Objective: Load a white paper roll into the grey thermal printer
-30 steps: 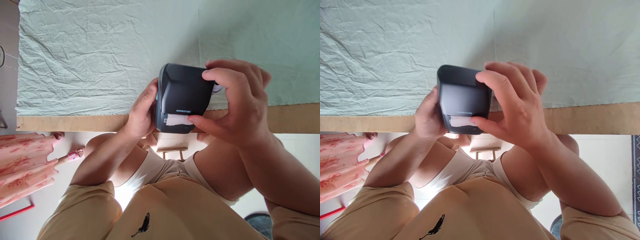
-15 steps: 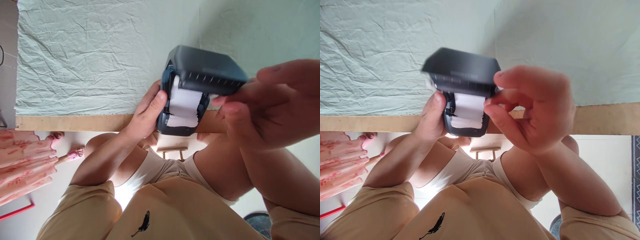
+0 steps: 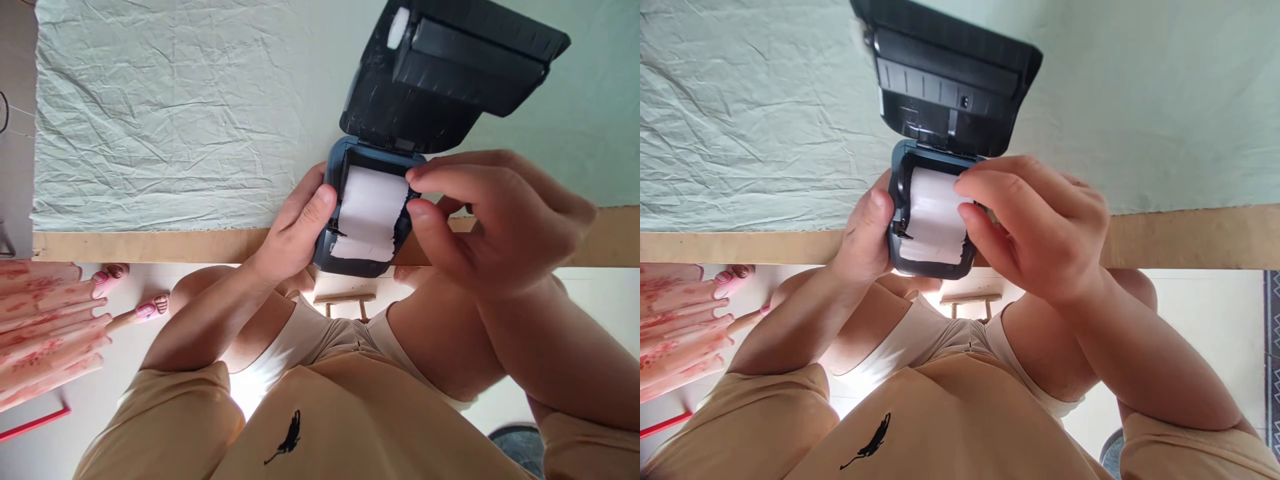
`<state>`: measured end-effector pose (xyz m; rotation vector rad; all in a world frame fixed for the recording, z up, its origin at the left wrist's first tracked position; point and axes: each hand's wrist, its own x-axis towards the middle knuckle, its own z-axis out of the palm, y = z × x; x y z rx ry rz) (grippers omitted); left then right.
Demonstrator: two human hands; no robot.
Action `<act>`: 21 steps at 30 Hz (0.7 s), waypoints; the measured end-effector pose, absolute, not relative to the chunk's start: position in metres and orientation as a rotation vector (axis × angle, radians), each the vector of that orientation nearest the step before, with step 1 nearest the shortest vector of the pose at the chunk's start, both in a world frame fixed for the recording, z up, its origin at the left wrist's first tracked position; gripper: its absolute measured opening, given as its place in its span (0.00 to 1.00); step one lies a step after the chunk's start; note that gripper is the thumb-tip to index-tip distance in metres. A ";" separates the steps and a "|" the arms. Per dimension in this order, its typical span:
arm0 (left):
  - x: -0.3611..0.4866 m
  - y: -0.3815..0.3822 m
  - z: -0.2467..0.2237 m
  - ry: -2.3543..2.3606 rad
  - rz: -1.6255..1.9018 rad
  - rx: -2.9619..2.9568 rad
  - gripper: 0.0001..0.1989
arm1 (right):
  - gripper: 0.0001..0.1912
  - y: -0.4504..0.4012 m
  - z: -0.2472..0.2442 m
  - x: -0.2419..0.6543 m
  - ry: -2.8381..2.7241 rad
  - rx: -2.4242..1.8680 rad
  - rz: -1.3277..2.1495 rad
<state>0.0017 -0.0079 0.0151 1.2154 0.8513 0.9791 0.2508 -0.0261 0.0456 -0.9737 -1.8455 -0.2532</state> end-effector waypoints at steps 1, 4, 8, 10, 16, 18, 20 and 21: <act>0.001 -0.007 0.015 0.819 0.989 1.250 0.41 | 0.07 -0.026 0.047 0.248 -1.856 -0.992 -0.309; -0.001 -0.006 0.014 0.794 0.994 1.299 0.41 | 0.10 -0.028 0.051 0.245 -1.869 -1.111 -0.352; 0.000 -0.005 0.012 0.793 0.991 1.319 0.42 | 0.12 -0.032 0.054 0.246 -1.943 -1.181 -0.327; 0.000 -0.005 0.011 0.785 1.005 1.330 0.43 | 0.13 -0.032 0.056 0.246 -1.973 -1.164 -0.330; 0.001 -0.006 0.014 0.820 1.005 1.364 0.44 | 0.10 -0.036 0.064 0.245 -2.128 -1.332 -0.218; 0.003 -0.006 0.018 0.852 0.992 1.345 0.45 | 0.14 -0.038 0.069 0.244 -2.203 -1.351 -0.183; 0.004 -0.007 0.022 0.867 0.975 1.313 0.46 | 0.14 -0.039 0.072 0.243 -2.209 -1.393 -0.188; 0.005 -0.007 0.022 0.868 0.970 1.296 0.47 | 0.15 -0.040 0.073 0.243 -2.215 -1.411 -0.195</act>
